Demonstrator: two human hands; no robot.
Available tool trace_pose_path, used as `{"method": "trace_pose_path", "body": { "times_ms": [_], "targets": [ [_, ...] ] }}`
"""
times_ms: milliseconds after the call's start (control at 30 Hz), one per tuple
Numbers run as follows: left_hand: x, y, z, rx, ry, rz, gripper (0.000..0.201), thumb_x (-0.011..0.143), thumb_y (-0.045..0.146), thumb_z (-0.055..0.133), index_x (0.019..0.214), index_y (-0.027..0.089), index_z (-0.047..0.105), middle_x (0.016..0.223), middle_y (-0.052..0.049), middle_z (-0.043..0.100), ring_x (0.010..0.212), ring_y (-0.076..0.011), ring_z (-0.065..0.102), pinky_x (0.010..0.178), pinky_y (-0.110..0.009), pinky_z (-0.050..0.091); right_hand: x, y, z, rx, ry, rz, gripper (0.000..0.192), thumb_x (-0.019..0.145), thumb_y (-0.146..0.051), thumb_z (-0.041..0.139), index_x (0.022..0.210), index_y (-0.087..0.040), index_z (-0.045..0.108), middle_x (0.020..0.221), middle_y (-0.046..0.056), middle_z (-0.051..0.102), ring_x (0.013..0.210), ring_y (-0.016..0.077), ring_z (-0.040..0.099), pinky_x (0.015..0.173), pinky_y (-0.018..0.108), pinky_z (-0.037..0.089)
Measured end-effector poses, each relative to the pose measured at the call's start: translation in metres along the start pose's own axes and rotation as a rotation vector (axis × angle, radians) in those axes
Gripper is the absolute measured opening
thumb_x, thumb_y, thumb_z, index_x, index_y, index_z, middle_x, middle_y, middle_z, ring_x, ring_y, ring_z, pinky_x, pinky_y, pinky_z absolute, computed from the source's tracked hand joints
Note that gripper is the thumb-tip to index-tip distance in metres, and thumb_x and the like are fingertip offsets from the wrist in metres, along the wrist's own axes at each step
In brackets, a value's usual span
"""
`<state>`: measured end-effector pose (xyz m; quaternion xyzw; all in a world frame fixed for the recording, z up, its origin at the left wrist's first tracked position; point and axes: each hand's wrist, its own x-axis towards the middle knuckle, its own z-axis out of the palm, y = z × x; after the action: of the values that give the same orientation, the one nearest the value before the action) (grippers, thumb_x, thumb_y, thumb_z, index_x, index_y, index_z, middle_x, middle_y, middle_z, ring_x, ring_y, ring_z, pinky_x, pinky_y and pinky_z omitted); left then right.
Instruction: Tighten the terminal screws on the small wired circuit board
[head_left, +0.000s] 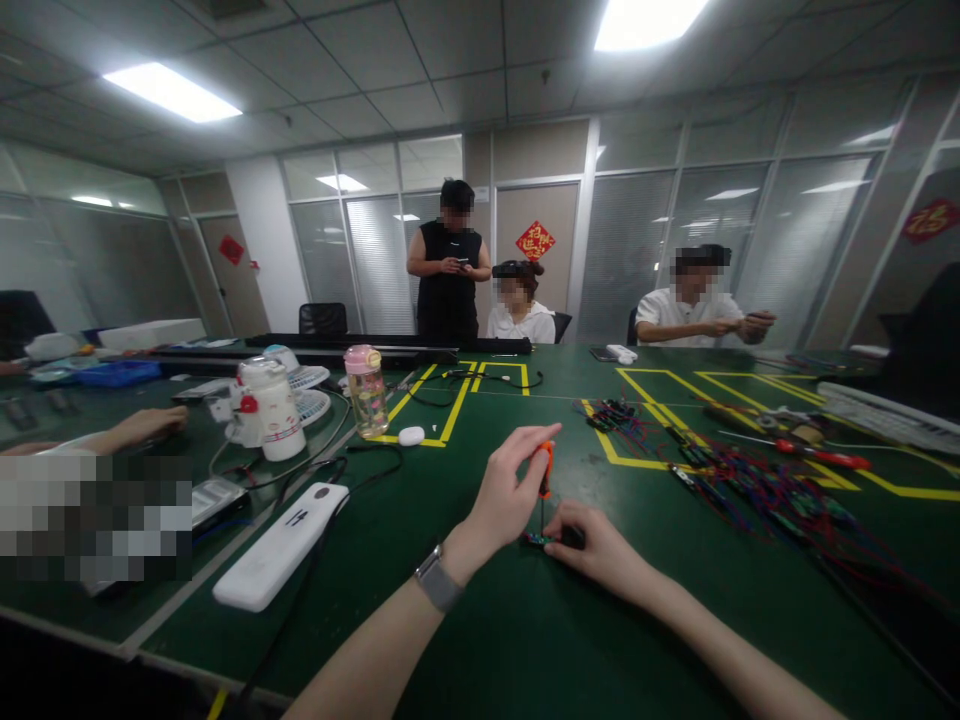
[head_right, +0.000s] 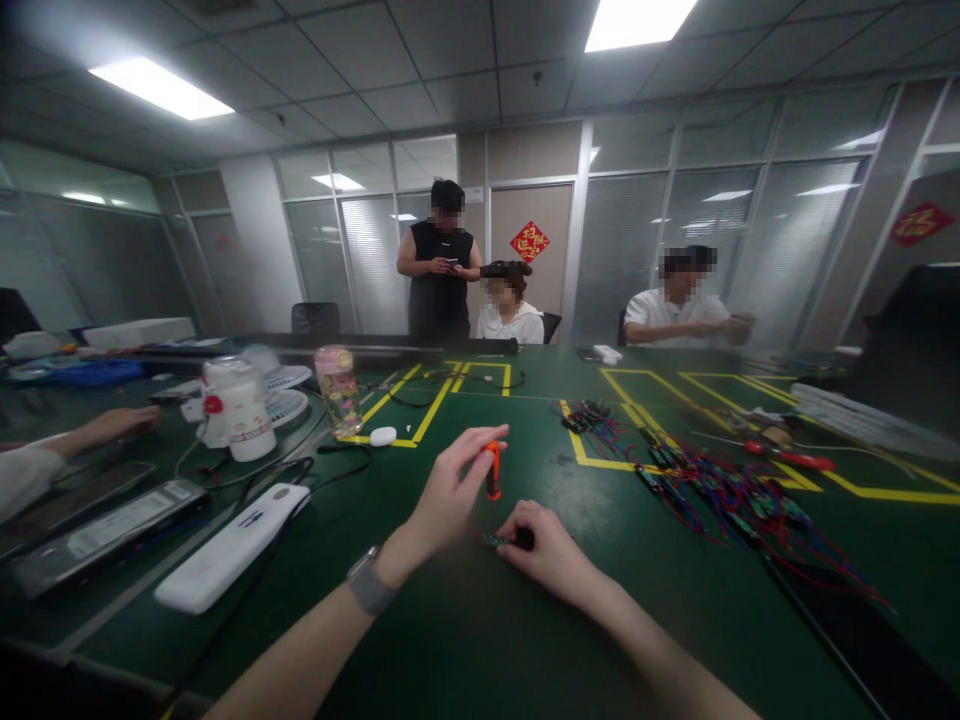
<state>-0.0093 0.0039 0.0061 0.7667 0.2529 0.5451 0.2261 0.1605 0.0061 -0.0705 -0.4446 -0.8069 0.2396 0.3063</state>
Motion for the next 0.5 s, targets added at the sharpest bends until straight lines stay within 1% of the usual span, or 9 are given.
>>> {"method": "trace_pose_path", "body": {
  "times_ms": [67, 167, 233, 267, 333, 433, 500],
  "targets": [
    [0.0008, -0.0011, -0.0012, -0.026, -0.001, -0.023, 0.030, 0.095, 0.018, 0.045, 0.120, 0.022, 0.061, 0.108, -0.006, 0.063, 0.097, -0.0161, 0.061, 0.085, -0.029, 0.049, -0.0002, -0.0014, -0.0005, 0.002, -0.005, 0.008, 0.002, 0.073, -0.016, 0.066, 0.073, -0.017, 0.064, 0.079, 0.003, 0.062, 0.079, 0.0193, 0.058, 0.073, 0.030, 0.044],
    [0.0009, -0.0031, -0.0014, 0.055, 0.079, -0.052, 0.017, 0.089, 0.020, 0.058, 0.101, 0.019, 0.069, 0.090, -0.003, 0.060, 0.082, -0.0149, 0.060, 0.075, -0.027, 0.049, -0.0009, -0.0042, -0.0015, 0.004, -0.013, 0.018, 0.002, 0.073, -0.016, 0.066, 0.074, -0.017, 0.064, 0.080, 0.003, 0.062, 0.080, 0.0195, 0.058, 0.074, 0.030, 0.044],
    [0.0003, -0.0040, -0.0012, 0.124, 0.134, -0.053, 0.009, 0.086, 0.022, 0.062, 0.090, 0.018, 0.069, 0.086, -0.002, 0.056, 0.078, -0.0143, 0.057, 0.073, -0.027, 0.047, -0.0013, -0.0052, -0.0019, 0.001, -0.014, 0.020, 0.002, 0.073, -0.016, 0.066, 0.074, -0.017, 0.065, 0.080, 0.003, 0.062, 0.080, 0.0196, 0.058, 0.074, 0.030, 0.044],
    [-0.0001, -0.0043, -0.0011, 0.143, 0.148, -0.050, 0.009, 0.086, 0.023, 0.063, 0.089, 0.017, 0.069, 0.086, -0.002, 0.056, 0.079, -0.0144, 0.057, 0.074, -0.027, 0.047, -0.0015, -0.0053, -0.0020, 0.000, -0.013, 0.020, 0.002, 0.073, -0.016, 0.066, 0.074, -0.017, 0.065, 0.080, 0.003, 0.062, 0.080, 0.0196, 0.058, 0.074, 0.030, 0.044],
    [-0.0008, -0.0046, -0.0010, 0.143, 0.143, -0.044, 0.014, 0.090, 0.025, 0.056, 0.095, 0.018, 0.068, 0.090, -0.003, 0.056, 0.083, -0.0148, 0.057, 0.077, -0.027, 0.047, -0.0016, -0.0049, -0.0019, 0.000, -0.008, 0.019, 0.002, 0.073, -0.016, 0.066, 0.074, -0.017, 0.064, 0.080, 0.003, 0.062, 0.080, 0.0195, 0.058, 0.073, 0.030, 0.044],
    [-0.0010, -0.0049, -0.0002, 0.046, 0.086, -0.046, 0.028, 0.097, 0.023, 0.041, 0.113, 0.021, 0.064, 0.104, -0.006, 0.059, 0.092, -0.0150, 0.061, 0.081, -0.028, 0.048, -0.0015, -0.0038, -0.0014, 0.004, -0.006, 0.012, 0.002, 0.073, -0.017, 0.066, 0.073, -0.017, 0.064, 0.079, 0.003, 0.062, 0.080, 0.0196, 0.058, 0.073, 0.030, 0.044],
    [-0.0006, -0.0051, 0.0006, -0.023, 0.054, -0.046, 0.030, 0.098, 0.021, 0.040, 0.118, 0.022, 0.062, 0.107, -0.006, 0.062, 0.091, -0.0145, 0.063, 0.081, -0.028, 0.050, -0.0014, -0.0032, -0.0011, 0.002, -0.006, 0.007, 0.002, 0.073, -0.017, 0.066, 0.073, -0.017, 0.064, 0.079, 0.003, 0.062, 0.079, 0.0195, 0.058, 0.073, 0.030, 0.044]
  ]
}}
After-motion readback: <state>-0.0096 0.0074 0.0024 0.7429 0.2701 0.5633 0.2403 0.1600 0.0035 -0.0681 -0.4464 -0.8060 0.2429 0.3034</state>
